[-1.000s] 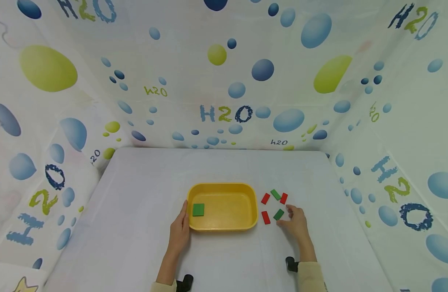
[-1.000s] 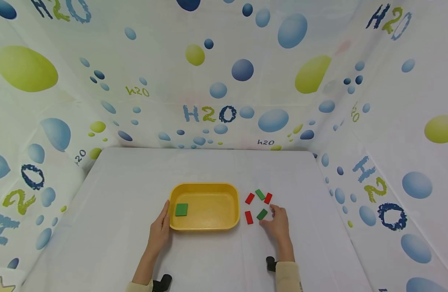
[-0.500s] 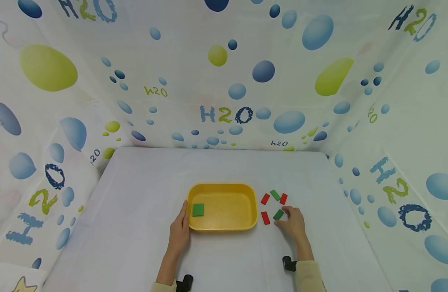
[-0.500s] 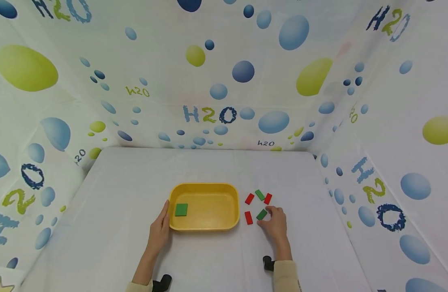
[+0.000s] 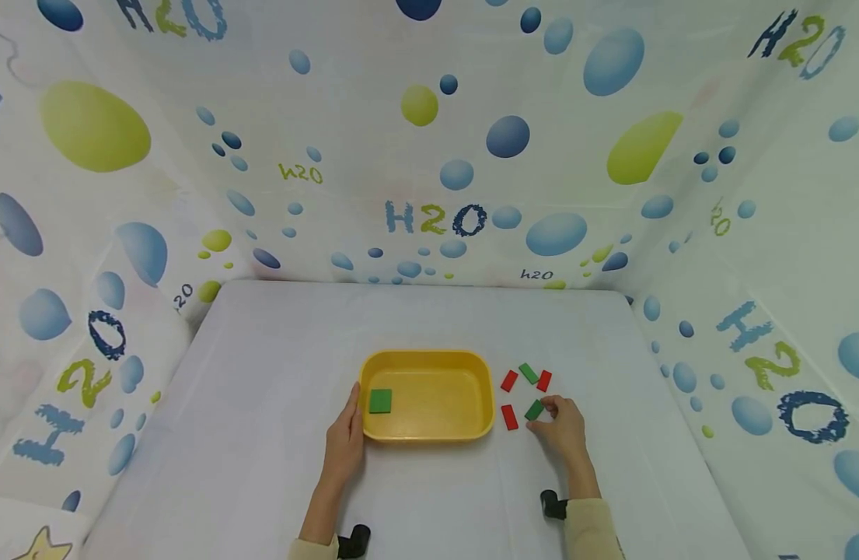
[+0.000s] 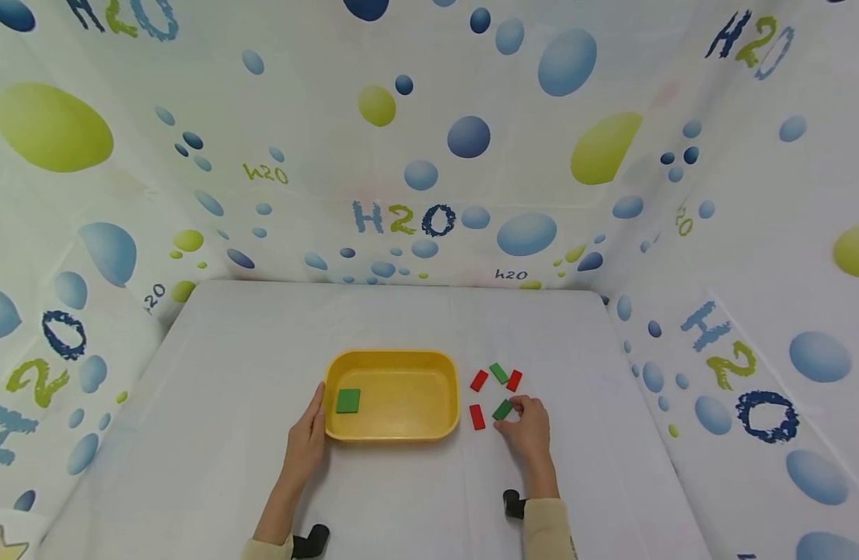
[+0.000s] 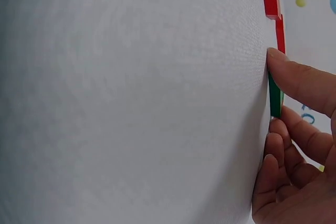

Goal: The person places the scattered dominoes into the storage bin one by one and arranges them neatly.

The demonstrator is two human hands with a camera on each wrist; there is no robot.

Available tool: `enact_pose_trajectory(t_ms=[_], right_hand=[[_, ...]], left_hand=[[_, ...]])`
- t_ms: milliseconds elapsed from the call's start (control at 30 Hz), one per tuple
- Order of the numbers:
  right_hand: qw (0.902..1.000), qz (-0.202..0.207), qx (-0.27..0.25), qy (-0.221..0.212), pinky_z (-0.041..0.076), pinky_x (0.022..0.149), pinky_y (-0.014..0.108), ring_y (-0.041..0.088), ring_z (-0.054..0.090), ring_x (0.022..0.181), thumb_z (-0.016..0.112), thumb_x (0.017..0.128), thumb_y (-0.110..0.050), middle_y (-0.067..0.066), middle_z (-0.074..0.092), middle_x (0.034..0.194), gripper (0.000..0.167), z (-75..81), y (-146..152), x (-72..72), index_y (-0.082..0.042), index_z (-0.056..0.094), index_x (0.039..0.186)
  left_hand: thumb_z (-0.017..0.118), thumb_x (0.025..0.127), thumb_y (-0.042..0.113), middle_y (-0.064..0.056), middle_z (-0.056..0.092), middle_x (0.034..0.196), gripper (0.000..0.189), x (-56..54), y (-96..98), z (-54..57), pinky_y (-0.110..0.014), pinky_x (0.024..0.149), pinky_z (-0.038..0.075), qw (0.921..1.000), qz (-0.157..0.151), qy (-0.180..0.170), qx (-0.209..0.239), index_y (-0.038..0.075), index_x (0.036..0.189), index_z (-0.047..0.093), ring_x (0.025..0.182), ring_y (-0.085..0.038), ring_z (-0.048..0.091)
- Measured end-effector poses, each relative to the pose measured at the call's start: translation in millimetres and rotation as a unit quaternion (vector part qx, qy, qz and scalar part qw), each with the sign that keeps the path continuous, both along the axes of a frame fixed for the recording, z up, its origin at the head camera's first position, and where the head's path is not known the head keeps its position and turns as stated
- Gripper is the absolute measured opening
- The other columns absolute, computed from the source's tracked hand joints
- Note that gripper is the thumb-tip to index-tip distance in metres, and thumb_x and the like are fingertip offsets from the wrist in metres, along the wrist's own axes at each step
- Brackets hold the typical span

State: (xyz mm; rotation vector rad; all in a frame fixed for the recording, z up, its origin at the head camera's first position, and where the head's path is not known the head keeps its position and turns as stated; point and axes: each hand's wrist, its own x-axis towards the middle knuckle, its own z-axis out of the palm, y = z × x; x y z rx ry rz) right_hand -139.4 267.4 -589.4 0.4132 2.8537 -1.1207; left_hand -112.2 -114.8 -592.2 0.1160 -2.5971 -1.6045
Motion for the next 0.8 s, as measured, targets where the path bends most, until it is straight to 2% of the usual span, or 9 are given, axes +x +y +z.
enact_pose_trajectory(t_ms=[133,233,467,800], right_hand=[[1.0000,-0.002,-0.004,0.001,0.052,0.087,0.045,0.032,0.052,0.099,0.079,0.077,-0.006,0.020,0.057,0.106,0.046,1.0,-0.2,1.2,0.007,0.060,0.117],[1.0000,-0.002,-0.006,0.005,0.051,0.085,0.043,0.031,0.052,0.097,0.079,0.077,-0.006,0.020,0.057,0.104,0.045,2.7,-0.7,1.9,0.007,0.061,0.116],[1.0000,0.002,0.003,0.002,0.052,0.084,0.045,0.031,0.053,0.095,0.078,0.078,-0.006,0.020,0.057,0.102,0.044,1.2,0.1,0.1,0.007,0.061,0.116],[0.9995,-0.016,-0.023,-0.014,0.055,0.089,0.044,0.032,0.058,0.101,0.075,0.081,-0.007,0.021,0.060,0.112,0.047,3.9,2.0,1.8,0.004,0.059,0.124]], left_hand=[[0.034,0.108,0.019,-0.002,0.034,0.158,0.047,-0.2,-0.4,-0.5,-0.023,0.119,0.026,1.0000,0.000,0.000,0.000,0.015,0.154,0.030,0.145,-0.021,0.033],[0.033,0.108,0.019,-0.003,0.034,0.158,0.047,-0.2,-0.6,-0.9,-0.036,0.119,0.028,1.0000,-0.002,-0.001,-0.001,0.014,0.155,0.029,0.145,-0.021,0.032],[0.033,0.108,0.019,-0.003,0.032,0.159,0.048,-0.1,-1.1,-1.7,-0.037,0.119,0.028,1.0000,-0.005,-0.005,0.001,0.015,0.155,0.028,0.146,-0.022,0.031],[0.033,0.108,0.020,-0.003,0.034,0.158,0.047,0.0,-1.4,-1.6,-0.039,0.119,0.028,1.0000,-0.003,-0.005,-0.002,0.015,0.155,0.029,0.146,-0.022,0.032]])
